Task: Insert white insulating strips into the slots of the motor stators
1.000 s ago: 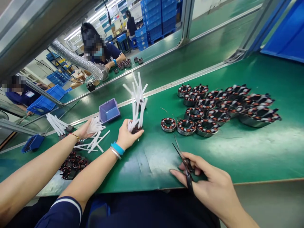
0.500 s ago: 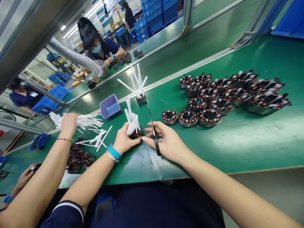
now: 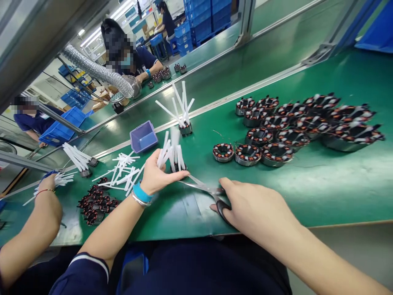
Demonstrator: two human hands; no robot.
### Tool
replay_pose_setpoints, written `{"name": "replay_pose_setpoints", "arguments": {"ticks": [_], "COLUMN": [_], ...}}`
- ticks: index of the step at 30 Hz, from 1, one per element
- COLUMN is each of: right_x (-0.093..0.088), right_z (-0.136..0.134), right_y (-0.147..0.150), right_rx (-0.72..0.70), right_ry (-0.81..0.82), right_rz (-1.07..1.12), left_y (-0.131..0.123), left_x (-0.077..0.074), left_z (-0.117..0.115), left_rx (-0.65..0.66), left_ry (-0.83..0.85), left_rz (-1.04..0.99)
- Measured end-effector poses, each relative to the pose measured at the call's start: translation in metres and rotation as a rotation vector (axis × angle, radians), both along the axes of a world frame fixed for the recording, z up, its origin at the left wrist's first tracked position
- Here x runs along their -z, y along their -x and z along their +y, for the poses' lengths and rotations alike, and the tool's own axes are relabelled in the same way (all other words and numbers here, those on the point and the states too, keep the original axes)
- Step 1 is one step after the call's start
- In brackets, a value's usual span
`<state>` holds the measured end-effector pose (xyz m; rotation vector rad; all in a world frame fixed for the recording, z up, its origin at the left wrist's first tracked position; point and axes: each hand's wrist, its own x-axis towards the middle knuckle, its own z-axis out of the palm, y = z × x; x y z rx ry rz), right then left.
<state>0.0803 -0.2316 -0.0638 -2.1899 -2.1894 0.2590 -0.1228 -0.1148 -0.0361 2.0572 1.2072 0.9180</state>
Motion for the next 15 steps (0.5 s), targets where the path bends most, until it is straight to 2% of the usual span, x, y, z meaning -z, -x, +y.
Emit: {"name": "replay_pose_setpoints", "arguments": {"ticks": [3,7,10,15], "right_x": [-0.008,-0.013,-0.016,-0.019], "right_z": [0.009,0.017,0.02,0.021], "right_y": [0.017,0.031,0.039,0.051], "right_rx": [-0.027,-0.026,-0.036,-0.08], "right_ry": [0.028,0.063,0.06,0.062], "right_rz": [-0.068,-0.113,-0.151,-0.218], "left_y": [-0.01,-0.012,-0.013,-0.017], "left_x": [-0.015,-0.028,-0.032,-0.031], "left_z": [0.011,0.032,0.044,0.05], "left_rx": [0.092,0.359,0.494,0.604], "left_ry": [0.036,0.188,0.26,0.28], "left_rz": [0.198,0.333,0.372,0.409]}}
